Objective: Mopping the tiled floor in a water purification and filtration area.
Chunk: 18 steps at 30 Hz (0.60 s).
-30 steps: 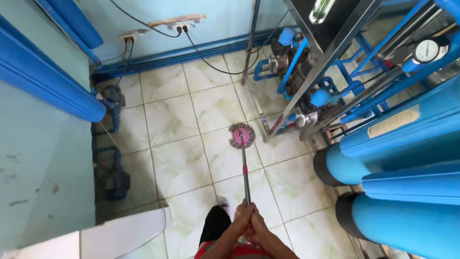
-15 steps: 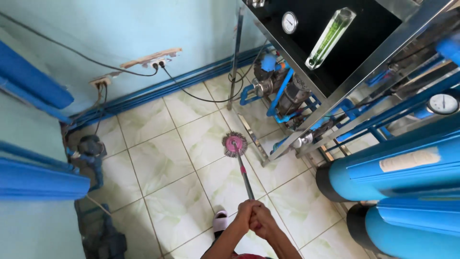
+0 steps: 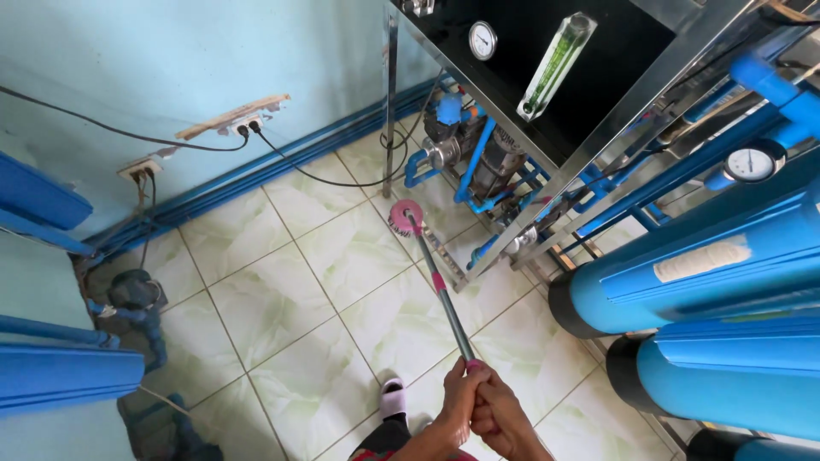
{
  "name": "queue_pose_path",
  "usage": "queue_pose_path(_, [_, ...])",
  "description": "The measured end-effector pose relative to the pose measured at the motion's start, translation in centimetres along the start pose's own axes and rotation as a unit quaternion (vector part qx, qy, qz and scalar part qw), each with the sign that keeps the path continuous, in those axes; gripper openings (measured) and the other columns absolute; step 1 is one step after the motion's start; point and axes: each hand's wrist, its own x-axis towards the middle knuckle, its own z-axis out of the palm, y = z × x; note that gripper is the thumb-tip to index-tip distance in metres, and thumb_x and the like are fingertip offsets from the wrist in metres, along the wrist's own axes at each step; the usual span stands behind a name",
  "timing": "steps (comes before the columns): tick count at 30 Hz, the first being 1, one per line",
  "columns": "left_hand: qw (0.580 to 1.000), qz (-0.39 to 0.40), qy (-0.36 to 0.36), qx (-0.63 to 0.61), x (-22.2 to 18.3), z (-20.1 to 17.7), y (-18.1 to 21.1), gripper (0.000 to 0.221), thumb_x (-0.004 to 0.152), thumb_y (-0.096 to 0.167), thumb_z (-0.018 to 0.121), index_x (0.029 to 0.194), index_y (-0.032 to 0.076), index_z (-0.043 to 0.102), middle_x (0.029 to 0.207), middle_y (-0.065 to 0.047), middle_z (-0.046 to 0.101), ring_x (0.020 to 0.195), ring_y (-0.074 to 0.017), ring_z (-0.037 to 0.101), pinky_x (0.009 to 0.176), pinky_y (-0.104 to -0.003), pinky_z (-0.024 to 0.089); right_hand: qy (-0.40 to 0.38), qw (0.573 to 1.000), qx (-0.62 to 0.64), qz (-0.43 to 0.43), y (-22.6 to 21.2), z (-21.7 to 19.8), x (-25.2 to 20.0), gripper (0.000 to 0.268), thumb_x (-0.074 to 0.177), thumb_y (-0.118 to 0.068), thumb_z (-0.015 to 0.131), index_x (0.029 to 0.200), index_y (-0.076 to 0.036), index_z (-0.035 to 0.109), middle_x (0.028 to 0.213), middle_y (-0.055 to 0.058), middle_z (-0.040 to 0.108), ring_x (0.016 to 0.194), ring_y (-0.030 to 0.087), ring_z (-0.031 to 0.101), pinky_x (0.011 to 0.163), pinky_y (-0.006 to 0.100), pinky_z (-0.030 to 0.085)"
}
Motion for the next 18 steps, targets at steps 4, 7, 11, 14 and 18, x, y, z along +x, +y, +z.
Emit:
queue_pose_path(4, [1.000, -0.021, -0.007, -0.002, -1.6, 0.9, 0.5, 0.017, 0.085, 0.013, 0.064, 0.101, 0.015, 0.058, 0.071, -0.002, 0.050, 0.055, -0.0137, 0.047, 0.045, -0.029, 0.038, 0.006, 1.000, 0.003, -0.025, 0.8, -0.5, -0.9, 0.043, 0.102, -0.012, 0.041, 0.138, -0.029, 0.056, 0.065, -0.002, 0.039, 0.042, 0.005, 0.025, 0.034, 0.019, 0.020])
queue_pose_path(7, [0.998, 0.040, -0.033, 0.041, 2.7, -0.6, -1.9, 0.016, 0.086, 0.011, 0.067, 0.100, 0.011, 0.059, 0.073, -0.003, 0.054, 0.058, -0.0131, 0.050, 0.047, -0.028, 0.042, 0.001, 0.998, -0.017, -0.063, 0.5, -1.6, 1.8, 0.045, 0.100, -0.005, 0.040, 0.137, -0.026, 0.056, 0.065, -0.003, 0.039, 0.041, 0.005, 0.025, 0.033, 0.020, 0.019])
queue_pose_path(11, [0.998, -0.014, -0.024, 0.062, 6.4, 0.2, 0.9, 0.013, 0.087, 0.014, 0.065, 0.096, 0.014, 0.056, 0.071, -0.002, 0.050, 0.055, -0.0129, 0.046, 0.042, -0.030, 0.035, 0.021, 0.997, 0.005, -0.077, -1.8, -0.2, 5.3, 0.034, 0.103, -0.014, 0.040, 0.131, -0.028, 0.054, 0.065, -0.003, 0.039, 0.041, 0.004, 0.023, 0.033, 0.019, 0.019])
queue_pose_path(14, [0.996, 0.045, -0.047, 0.055, 13.5, -1.3, -0.2, 0.018, 0.089, 0.016, 0.071, 0.096, 0.009, 0.056, 0.072, -0.002, 0.049, 0.055, -0.0117, 0.046, 0.042, -0.028, 0.037, 0.000, 0.995, 0.006, -0.102, -3.5, -0.7, 11.1, 0.025, 0.105, -0.013, 0.041, 0.123, -0.022, 0.055, 0.066, -0.005, 0.041, 0.043, 0.003, 0.027, 0.034, 0.017, 0.021])
queue_pose_path(18, [0.996, 0.032, -0.039, 0.073, 20.1, -2.5, 1.1, 0.019, 0.097, 0.024, 0.063, 0.100, 0.007, 0.055, 0.073, -0.001, 0.054, 0.054, -0.0099, 0.047, 0.043, -0.027, 0.039, -0.019, 0.994, 0.074, -0.085, -6.1, 0.5, 18.1, 0.013, 0.106, -0.022, 0.048, 0.098, -0.019, 0.057, 0.061, -0.008, 0.038, 0.041, 0.002, 0.026, 0.032, 0.018, 0.018])
